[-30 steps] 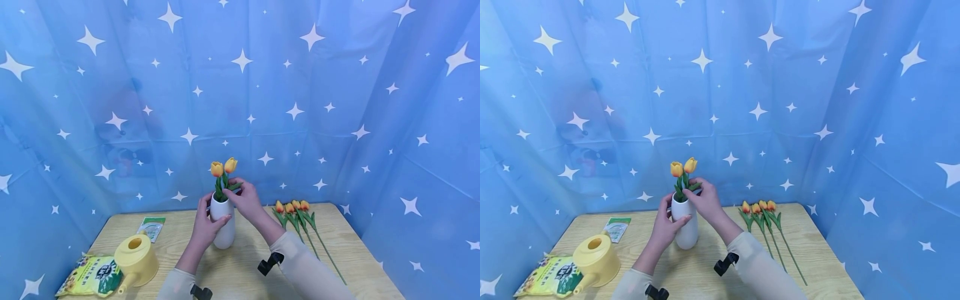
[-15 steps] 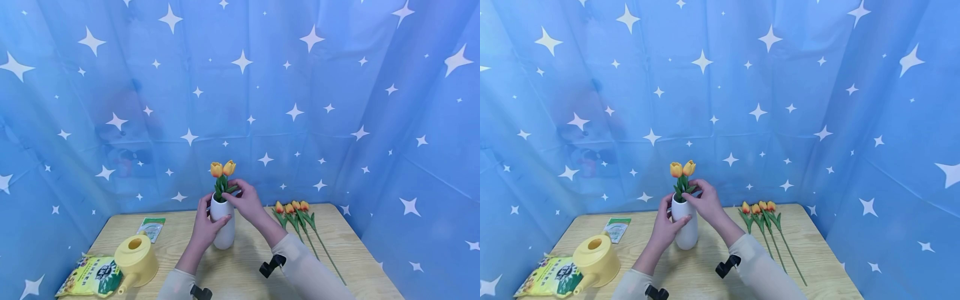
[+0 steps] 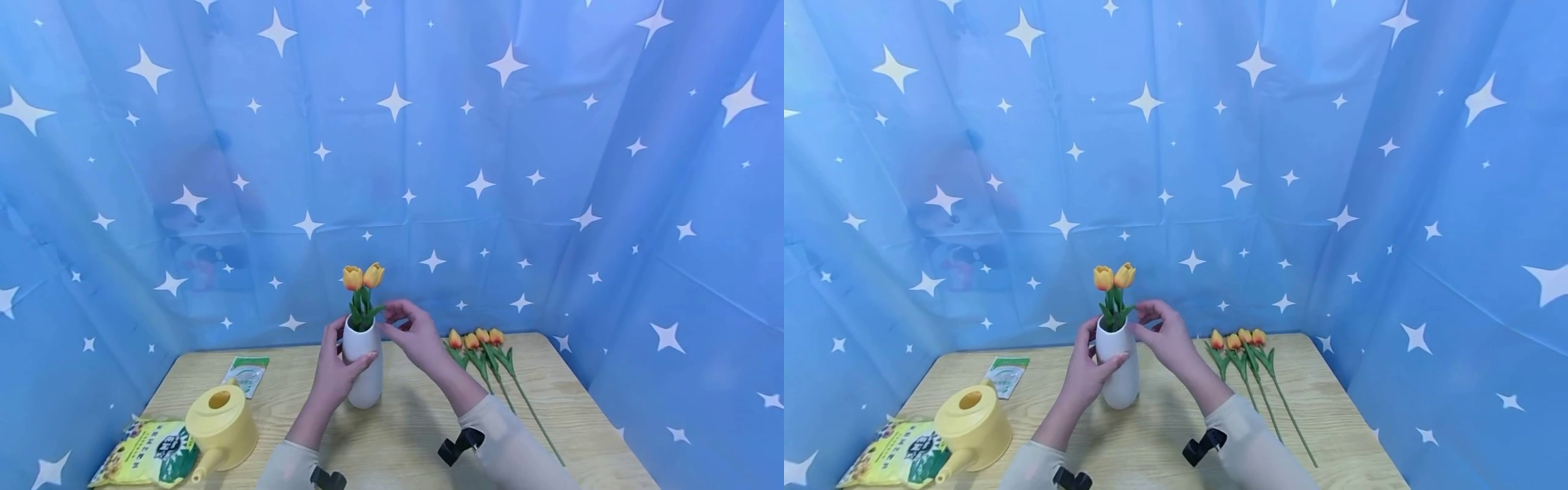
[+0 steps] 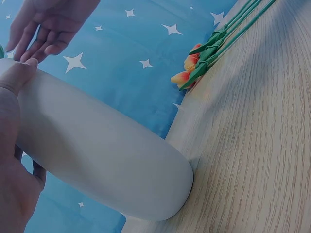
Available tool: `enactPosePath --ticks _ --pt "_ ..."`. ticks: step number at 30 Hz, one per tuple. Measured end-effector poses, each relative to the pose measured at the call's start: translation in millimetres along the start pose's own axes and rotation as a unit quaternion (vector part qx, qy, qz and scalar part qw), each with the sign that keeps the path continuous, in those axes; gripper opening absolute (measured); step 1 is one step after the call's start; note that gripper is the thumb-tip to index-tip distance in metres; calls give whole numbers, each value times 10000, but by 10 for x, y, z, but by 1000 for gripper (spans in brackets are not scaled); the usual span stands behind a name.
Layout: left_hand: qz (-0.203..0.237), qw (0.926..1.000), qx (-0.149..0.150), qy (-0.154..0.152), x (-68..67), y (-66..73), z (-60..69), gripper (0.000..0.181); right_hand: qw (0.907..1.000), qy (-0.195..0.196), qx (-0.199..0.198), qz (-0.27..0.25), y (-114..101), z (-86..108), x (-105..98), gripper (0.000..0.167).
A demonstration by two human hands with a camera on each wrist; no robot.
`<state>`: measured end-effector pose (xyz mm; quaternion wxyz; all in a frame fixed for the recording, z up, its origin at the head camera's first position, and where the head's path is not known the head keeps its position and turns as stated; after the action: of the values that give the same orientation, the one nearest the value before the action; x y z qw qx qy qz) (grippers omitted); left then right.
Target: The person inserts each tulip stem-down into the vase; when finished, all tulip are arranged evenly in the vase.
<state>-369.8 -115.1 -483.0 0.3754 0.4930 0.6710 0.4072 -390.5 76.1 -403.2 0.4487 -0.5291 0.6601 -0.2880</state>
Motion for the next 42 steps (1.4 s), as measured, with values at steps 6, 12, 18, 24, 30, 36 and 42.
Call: enactPosePath --ticks 6,12,18,24,30,36,42 --pt "-46 10000 -85 -4 -12 -1 12 89 9998 39 144 111 99 117 -160 28" --pt "-41 9994 -330 -21 -3 -72 121 90 9983 161 520 215 269 351 -314 20" --pt "30 9993 -368 -34 4 -94 153 90 9970 207 703 245 494 542 -461 17" --pt "21 9992 -408 -25 6 -71 111 91 9954 388 793 375 758 644 -696 16" --pt "11 9992 -393 -19 2 -39 57 92 9882 713 1099 793 1083 763 -977 16" --pt "27 9998 -196 21 -17 -17 11 89 9815 842 1353 1065 1311 849 -1143 19" --pt "68 9998 -173 -55 -11 -23 6 87 9775 962 1469 1170 1468 954 -1186 31"
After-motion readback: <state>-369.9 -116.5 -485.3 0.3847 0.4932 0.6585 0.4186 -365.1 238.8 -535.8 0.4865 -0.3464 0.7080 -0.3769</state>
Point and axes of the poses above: each hand's wrist, its own z-axis away from the middle knuckle, its own x-axis out of the palm, y = z × x, the point moved 6 cm from there along -z, towards the middle knuckle, and after that the axes turned 8 degrees about y, right-handed, at the moved point
